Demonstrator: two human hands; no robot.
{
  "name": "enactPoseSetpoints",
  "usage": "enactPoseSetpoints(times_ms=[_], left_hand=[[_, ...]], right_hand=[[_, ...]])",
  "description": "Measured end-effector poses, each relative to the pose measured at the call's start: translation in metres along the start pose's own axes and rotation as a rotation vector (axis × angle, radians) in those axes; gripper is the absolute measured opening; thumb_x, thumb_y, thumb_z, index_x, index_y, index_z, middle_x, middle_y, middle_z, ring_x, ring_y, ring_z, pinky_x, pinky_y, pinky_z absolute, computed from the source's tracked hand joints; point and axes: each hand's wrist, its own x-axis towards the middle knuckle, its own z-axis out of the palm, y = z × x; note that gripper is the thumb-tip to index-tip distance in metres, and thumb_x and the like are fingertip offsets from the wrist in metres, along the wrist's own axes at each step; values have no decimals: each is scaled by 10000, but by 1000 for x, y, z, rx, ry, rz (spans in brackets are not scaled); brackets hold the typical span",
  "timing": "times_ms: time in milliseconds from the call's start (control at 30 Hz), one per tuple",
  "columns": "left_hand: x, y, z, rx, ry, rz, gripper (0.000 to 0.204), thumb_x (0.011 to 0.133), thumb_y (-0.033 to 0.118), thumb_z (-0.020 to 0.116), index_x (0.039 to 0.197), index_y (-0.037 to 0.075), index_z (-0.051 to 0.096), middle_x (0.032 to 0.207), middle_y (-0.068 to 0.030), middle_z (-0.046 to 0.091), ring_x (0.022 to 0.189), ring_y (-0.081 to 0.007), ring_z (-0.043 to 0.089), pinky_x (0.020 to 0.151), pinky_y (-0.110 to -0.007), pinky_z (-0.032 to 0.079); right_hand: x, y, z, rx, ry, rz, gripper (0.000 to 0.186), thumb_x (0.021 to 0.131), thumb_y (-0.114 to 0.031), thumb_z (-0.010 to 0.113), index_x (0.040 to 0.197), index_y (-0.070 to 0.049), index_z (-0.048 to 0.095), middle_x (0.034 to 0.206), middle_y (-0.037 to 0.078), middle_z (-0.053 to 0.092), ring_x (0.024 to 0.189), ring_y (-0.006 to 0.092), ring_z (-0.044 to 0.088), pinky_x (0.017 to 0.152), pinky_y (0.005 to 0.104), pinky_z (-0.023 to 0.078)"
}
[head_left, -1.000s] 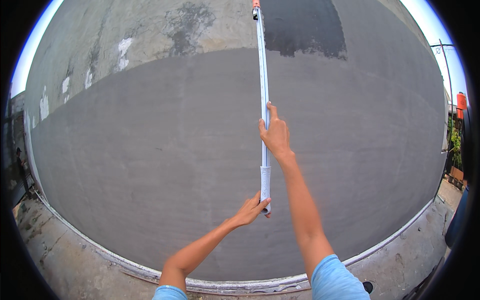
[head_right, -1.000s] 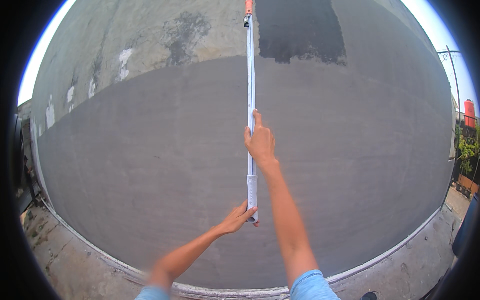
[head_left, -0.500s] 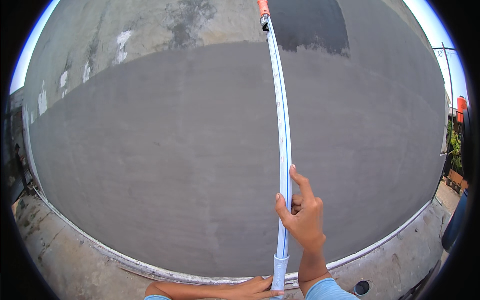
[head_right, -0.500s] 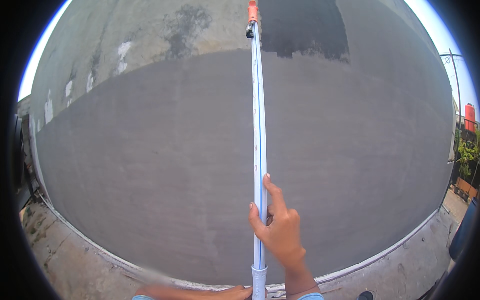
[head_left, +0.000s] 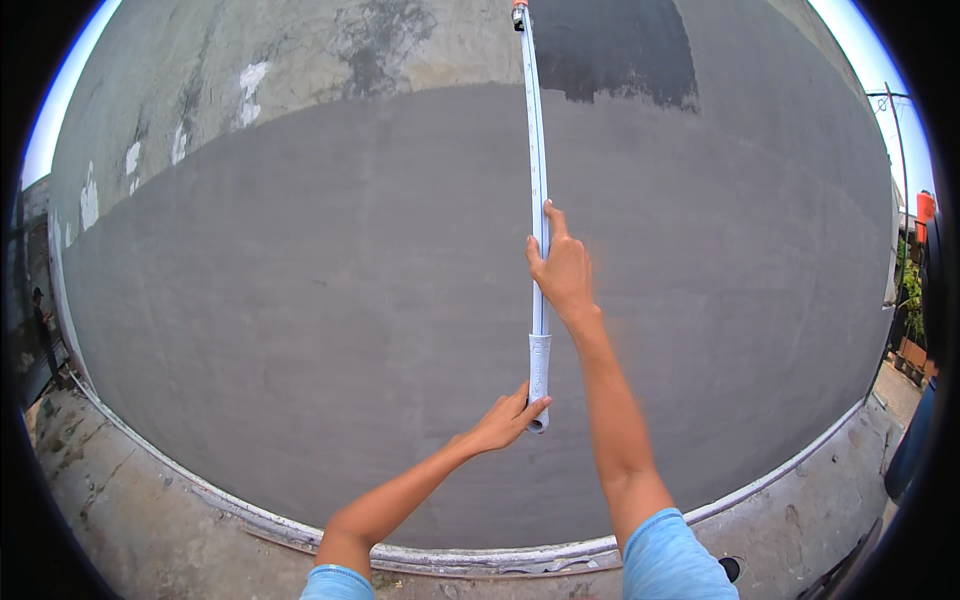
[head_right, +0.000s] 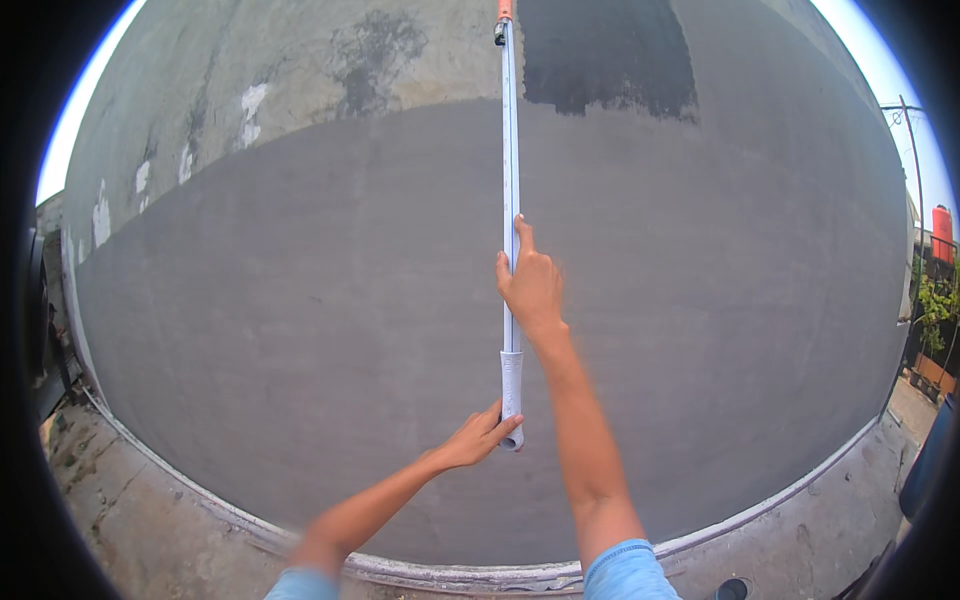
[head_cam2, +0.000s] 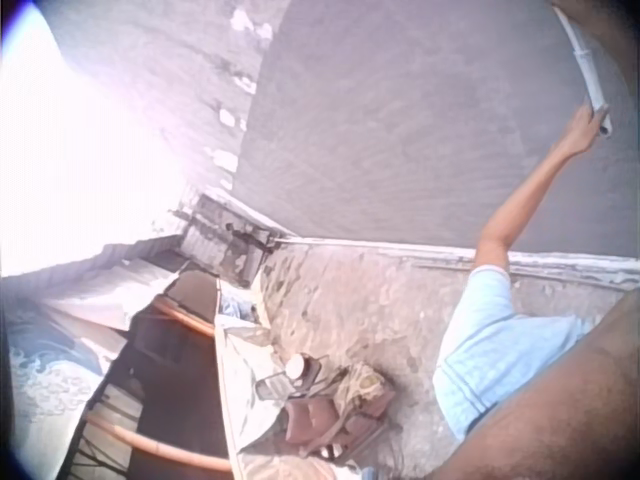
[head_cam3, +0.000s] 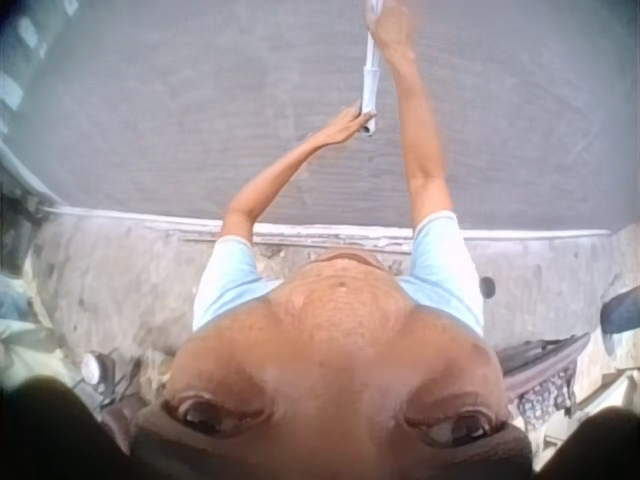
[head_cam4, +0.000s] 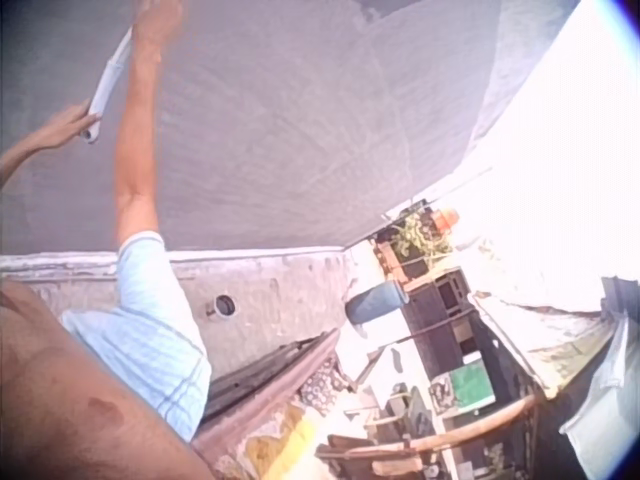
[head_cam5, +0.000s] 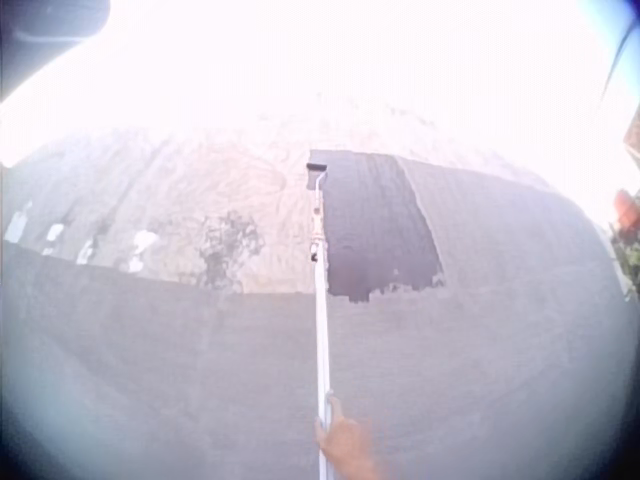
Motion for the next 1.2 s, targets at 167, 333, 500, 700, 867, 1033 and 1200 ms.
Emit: enactPoseSetpoints(times_ms=[167,333,500,700,867,1033,1200], left_hand=[[-12,-81,42,35,6,-70,552,1021,533,410,1182,8,467,822,-169,630,694,-285,585,660,-435,440],[-94,-84,90,-78,-213,-201,579,1008,551,431,1194,5,480,859,-192,636,704,-307,605,642,-466,441],[-164,-94,145,-105,-575,-116,618,1017,560,408,1240,-14,461,767,-208,616,658,-341,617,619,-462,463],[-178,6,90,-190,-643,-4,615,1018,562,404,1209,-17,478,750,-206,609,642,-327,608,614,-464,458],[-115,47,29,-58,-517,1,613,1022,566,389,1158,-19,508,776,-194,611,686,-306,613,645,-445,473],[-43,35,-8,59,-336,-70,626,1025,578,355,1152,-12,523,897,-182,634,817,-293,629,701,-419,497],[-8,-88,24,52,-135,-56,592,1029,572,345,1134,15,519,862,-158,630,750,-280,601,642,-454,442]], right_hand=[[-78,45,49,51,-3,7,593,927,-184,603,1452,-31,374,510,93,552,423,285,570,465,403,452],[-178,27,16,156,-119,76,616,910,-160,656,1446,-18,387,497,73,558,384,191,546,412,309,408],[-222,-20,-64,273,-172,91,606,894,-115,684,1412,31,406,528,73,615,394,116,572,395,236,410],[-177,-73,-104,446,-182,72,565,901,-122,680,1377,44,425,523,57,614,400,102,570,401,219,396],[-86,-71,-91,354,-80,44,551,943,-158,625,1420,9,405,511,38,585,409,117,570,416,237,409],[-15,-39,-33,402,-10,52,577,978,-137,528,1519,-79,333,516,54,533,402,149,532,418,320,422],[-39,23,45,182,-12,18,602,977,-77,519,1539,-121,309,575,41,526,403,138,504,418,310,430]])
